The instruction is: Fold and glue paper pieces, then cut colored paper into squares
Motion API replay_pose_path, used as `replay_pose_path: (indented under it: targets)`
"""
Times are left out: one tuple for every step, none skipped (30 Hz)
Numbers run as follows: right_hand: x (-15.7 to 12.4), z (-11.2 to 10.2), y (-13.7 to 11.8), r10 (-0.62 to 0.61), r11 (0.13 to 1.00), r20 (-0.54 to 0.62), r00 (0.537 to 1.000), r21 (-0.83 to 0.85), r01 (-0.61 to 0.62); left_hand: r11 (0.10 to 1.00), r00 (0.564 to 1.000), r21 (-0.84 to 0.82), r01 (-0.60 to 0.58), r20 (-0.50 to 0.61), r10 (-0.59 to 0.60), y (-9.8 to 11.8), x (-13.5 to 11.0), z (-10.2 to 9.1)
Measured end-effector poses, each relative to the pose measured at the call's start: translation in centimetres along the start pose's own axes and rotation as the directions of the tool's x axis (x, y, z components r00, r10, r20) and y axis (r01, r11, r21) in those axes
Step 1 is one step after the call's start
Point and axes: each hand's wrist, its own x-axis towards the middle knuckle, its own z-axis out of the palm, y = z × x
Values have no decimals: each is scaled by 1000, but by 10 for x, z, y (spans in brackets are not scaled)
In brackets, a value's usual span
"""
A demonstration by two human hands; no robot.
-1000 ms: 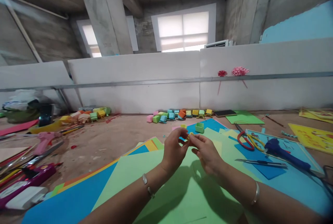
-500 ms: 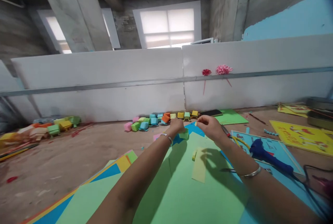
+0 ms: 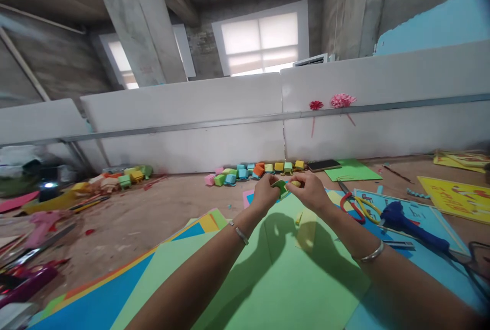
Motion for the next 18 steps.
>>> replay_pose_path:
  targets:
    - [-2, 3, -3, -38, 999, -15, 999, -24, 38, 997, 1000, -77, 31, 4, -30, -1, -6, -4]
    - [-4, 5, -5, -71, 996, -31, 997, -47, 70, 986, 998, -155, 63, 16, -61, -2, -11, -8]
    - [-6, 7, -7, -99, 993, -45, 994, -69, 96, 968, 995, -232, 96, 33, -90, -2, -16, -12]
    - [-8, 8, -9, -122, 989, -58, 991, -90, 116, 944, 992, -305, 127, 54, -116, -3, -20, -15]
    - [-9, 10, -10, -139, 985, -72, 988, -109, 130, 915, 988, -373, 153, 73, -135, -3, -23, -18]
    - [-10, 11, -11, -151, 982, -88, 985, -128, 139, 885, 985, -434, 172, 87, -149, -2, -27, -20]
    - [-11, 11, -12, -160, 979, -108, 981, -145, 144, 854, 983, -487, 182, 93, -156, -2, -30, -21]
    - [-11, 11, -13, -168, 976, -131, 977, -161, 147, 826, 983, -533, 184, 92, -159, -1, -33, -21]
    - [-12, 12, -15, -177, 973, -155, 972, -176, 149, 800, 983, -573, 180, 87, -160, 1, -35, -20]
    - [-13, 12, -16, -188, 970, -179, 966, -191, 154, 777, 984, -606, 172, 76, -158, 2, -38, -19]
    - [-14, 12, -18, -202, 965, -200, 959, -207, 160, 756, 986, -634, 161, 64, -156, 3, -40, -18]
    - [-15, 12, -20, -217, 960, -216, 952, -225, 168, 738, 987, -658, 151, 53, -154, 5, -42, -16]
    - [-16, 12, -21, -231, 954, -228, 946, -245, 174, 722, 987, -677, 142, 45, -152, 6, -43, -14]
    - [-17, 13, -23, -243, 947, -236, 941, -267, 178, 708, 988, -694, 134, 38, -151, 6, -45, -13]
    - [-18, 13, -24, -252, 940, -240, 938, -291, 178, 695, 988, -707, 128, 32, -150, 7, -46, -11]
    - [-19, 14, -24, -257, 933, -241, 936, -314, 175, 685, 988, -718, 124, 27, -150, 7, -47, -10]
    - [-20, 14, -25, -260, 926, -240, 935, -336, 171, 677, 988, -726, 122, 26, -151, 7, -48, -10]
    - [-21, 14, -25, -261, 919, -238, 936, -357, 166, 671, 988, -731, 123, 27, -152, 6, -48, -10]
